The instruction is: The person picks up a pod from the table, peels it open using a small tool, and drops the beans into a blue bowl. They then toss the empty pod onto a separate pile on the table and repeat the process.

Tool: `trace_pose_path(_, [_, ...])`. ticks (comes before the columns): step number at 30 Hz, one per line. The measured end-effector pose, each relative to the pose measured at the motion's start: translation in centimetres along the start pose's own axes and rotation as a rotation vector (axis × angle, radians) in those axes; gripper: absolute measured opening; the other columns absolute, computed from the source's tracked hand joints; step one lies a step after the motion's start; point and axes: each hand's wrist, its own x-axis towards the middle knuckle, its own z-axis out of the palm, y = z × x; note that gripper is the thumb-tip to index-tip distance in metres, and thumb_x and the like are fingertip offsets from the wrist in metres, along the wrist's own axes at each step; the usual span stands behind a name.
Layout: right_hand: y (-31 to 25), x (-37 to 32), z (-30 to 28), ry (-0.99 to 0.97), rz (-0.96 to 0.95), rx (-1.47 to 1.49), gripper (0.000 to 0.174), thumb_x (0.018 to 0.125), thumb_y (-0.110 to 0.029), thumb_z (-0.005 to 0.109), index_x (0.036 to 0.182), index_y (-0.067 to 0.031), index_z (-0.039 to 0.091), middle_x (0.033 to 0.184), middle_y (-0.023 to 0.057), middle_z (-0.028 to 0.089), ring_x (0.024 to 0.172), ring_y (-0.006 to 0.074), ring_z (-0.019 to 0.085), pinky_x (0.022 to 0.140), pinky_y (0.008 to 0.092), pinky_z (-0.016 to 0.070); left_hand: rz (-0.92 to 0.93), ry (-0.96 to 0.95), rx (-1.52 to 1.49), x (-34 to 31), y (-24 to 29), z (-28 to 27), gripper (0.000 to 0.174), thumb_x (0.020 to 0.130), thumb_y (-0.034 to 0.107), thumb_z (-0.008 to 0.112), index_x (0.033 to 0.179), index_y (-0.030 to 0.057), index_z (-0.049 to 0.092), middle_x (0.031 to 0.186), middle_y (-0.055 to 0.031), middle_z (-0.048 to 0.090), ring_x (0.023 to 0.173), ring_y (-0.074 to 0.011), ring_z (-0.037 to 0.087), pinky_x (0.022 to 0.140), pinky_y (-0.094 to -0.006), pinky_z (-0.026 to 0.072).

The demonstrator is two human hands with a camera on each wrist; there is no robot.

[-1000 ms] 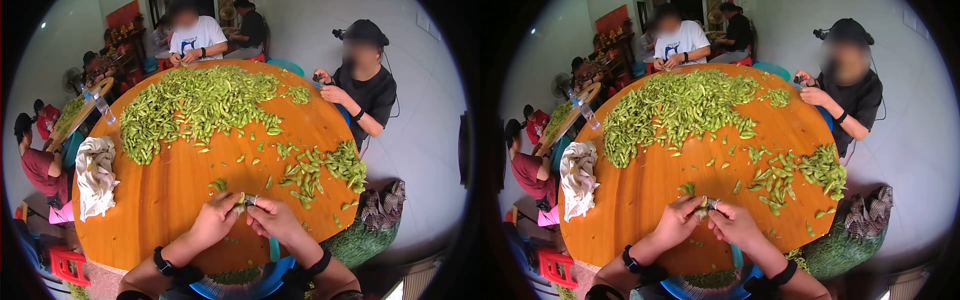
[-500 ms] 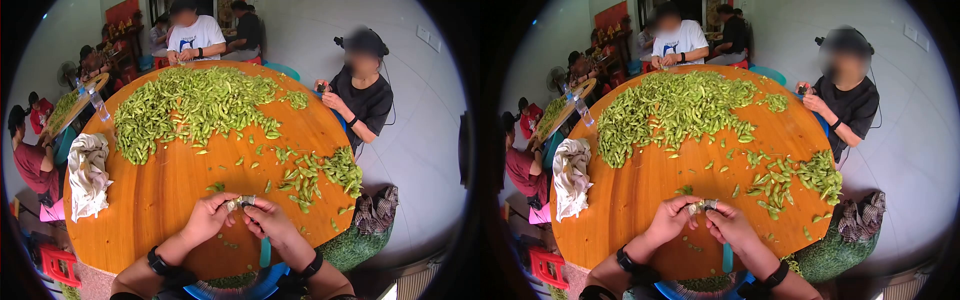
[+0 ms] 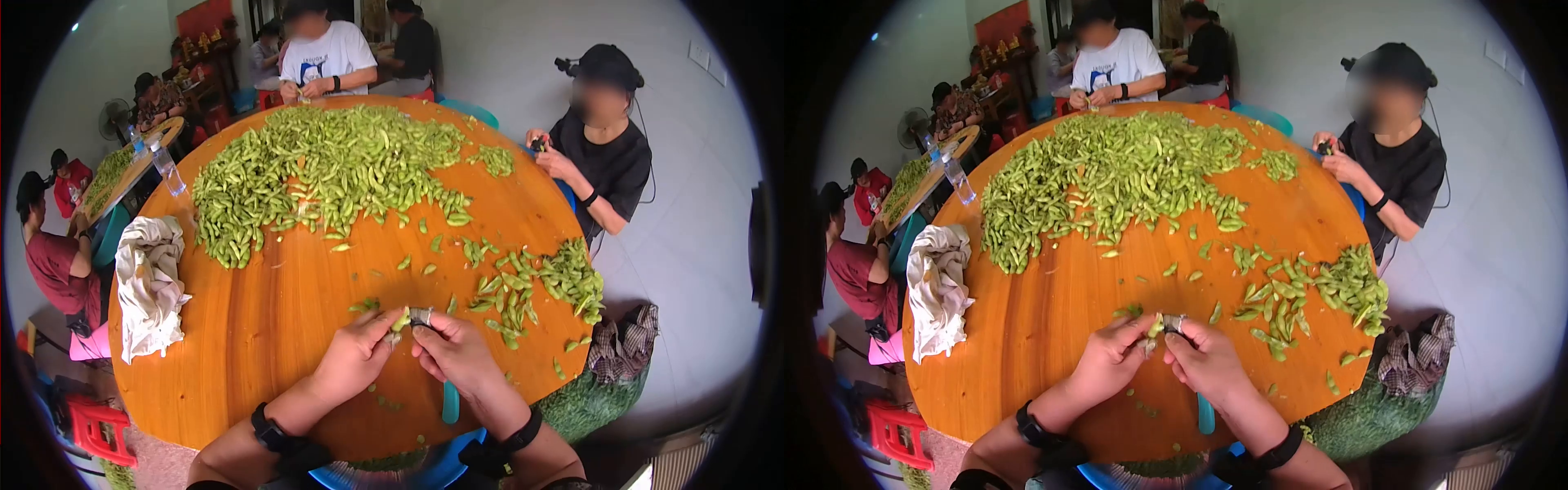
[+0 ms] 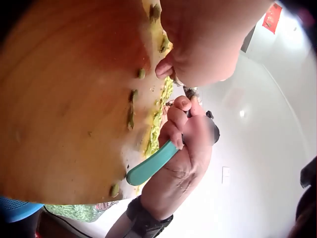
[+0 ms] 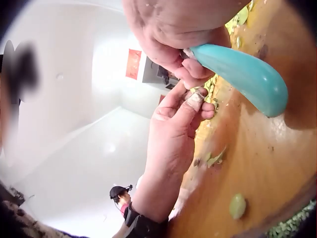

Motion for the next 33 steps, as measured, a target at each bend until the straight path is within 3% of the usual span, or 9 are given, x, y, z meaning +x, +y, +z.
trace_pose_path(3, [0.3,-0.4,0.5,0.006,0.004,-0.04,0.012,0.096,-0.012,0.05,0.097,-0.0033,0.059,0.074,0.0017,0.058,0.046,0.0054,0.047,0.038,0.0196,0.0321,-0.064,0.001,0.127,-0.2,0.5,0.1,0.05,0.083,-0.003,0.057,0.132,0.0019,0.047,0.102,-0.0227,0.06,0.087,-0.0392,0.062,0.072,-0.0399,0.0537])
trace_pose_path(11, [0.1,-0.4,1.1,-0.02,0.007,-0.152,0.015,0.097,-0.013,0.049,0.091,-0.0028,0.058,0.071,0.001,0.058,0.049,0.0051,0.05,0.039,0.019,0.0347,-0.038,-0.011,0.259,-0.2,0.5,0.0,0.051,0.083,-0.001,0.054,0.133,-0.0019,0.044,0.099,-0.0206,0.061,0.083,-0.0371,0.063,0.069,-0.0413,0.0538])
trace_pose_path(14, [0.5,-0.2,1.1,-0.036,0.04,-0.186,0.02,0.096,-0.013,0.049,0.109,-0.0022,0.058,0.072,0.0008,0.058,0.052,0.0057,0.052,0.045,0.021,0.0411,-0.02,0.004,0.267,-0.3,0.4,0.1,0.052,0.082,-0.001,0.055,0.133,-0.0027,0.044,0.097,-0.0209,0.061,0.081,-0.0369,0.063,0.068,-0.0409,0.0539])
trace_pose_path(17, [0.8,-0.1,1.4,-0.024,-0.019,-0.17,0.016,0.097,-0.014,0.05,0.088,-0.0031,0.057,0.068,-0.0007,0.056,0.049,0.0047,0.05,0.039,0.0193,0.0349,-0.047,0.004,0.237,-0.3,0.7,0.1,0.051,0.082,-0.003,0.056,0.132,-0.0016,0.046,0.099,-0.0219,0.061,0.083,-0.0379,0.063,0.07,-0.04,0.0533])
trace_pose_path(19, [0.6,-0.1,1.3,-0.043,0.022,-0.205,0.019,0.095,-0.012,0.049,0.11,-0.0023,0.058,0.07,0.0007,0.056,0.052,0.0058,0.05,0.047,0.0217,0.042,-0.082,0.002,0.208,-0.3,0.7,0.0,0.051,0.082,-0.004,0.058,0.131,-0.0001,0.048,0.1,-0.0228,0.061,0.085,-0.0389,0.062,0.072,-0.0392,0.0528])
trace_pose_path(22, [1.3,0.2,1.1,-0.01,-0.013,-0.226,0.019,0.095,-0.011,0.05,0.11,-0.0033,0.059,0.069,0.0001,0.055,0.052,0.0053,0.048,0.048,0.0215,0.0415,-0.052,0.024,0.192,-0.3,0.5,0.0,0.049,0.082,-0.004,0.058,0.13,-0.0004,0.049,0.094,-0.0217,0.06,0.08,-0.0387,0.062,0.07,-0.0382,0.0527])
trace_pose_path(26, [1.7,0.4,1.0,-0.002,-0.017,-0.185,0.018,0.094,-0.011,0.05,0.109,-0.0042,0.059,0.069,-0.0007,0.054,0.051,0.0048,0.046,0.046,0.0207,0.0399,-0.047,0.028,0.091,-0.4,-0.1,0.1,0.042,0.084,-0.005,0.055,0.126,-0.0006,0.051,0.086,-0.0168,0.058,0.073,-0.029,0.063,0.066,-0.0331,0.0523])
trace_pose_path(28, [1.7,0.5,1.0,0.003,-0.03,-0.132,0.009,0.095,-0.009,0.05,0.089,-0.0062,0.057,0.068,-0.0004,0.054,0.047,0.0048,0.045,0.039,0.0195,0.0323,-0.081,0.012,-0.001,-0.3,-0.3,-0.1,0.04,0.085,-0.006,0.054,0.125,-0.0008,0.051,0.084,-0.0144,0.058,0.071,-0.0237,0.063,0.065,-0.0307,0.052])
trace_pose_path(33, [1.3,0.4,0.7,-0.013,0.019,-0.007,0.009,0.095,-0.009,0.051,0.092,-0.0061,0.059,0.068,-0.0002,0.054,0.045,0.0047,0.044,0.037,0.0194,0.031,-0.411,-0.091,-0.565,-0.1,-0.9,-0.3,0.034,0.093,-0.003,0.047,0.126,0.0013,0.052,0.089,-0.0043,0.059,0.071,-0.008,0.057,0.065,-0.0229,0.0485])
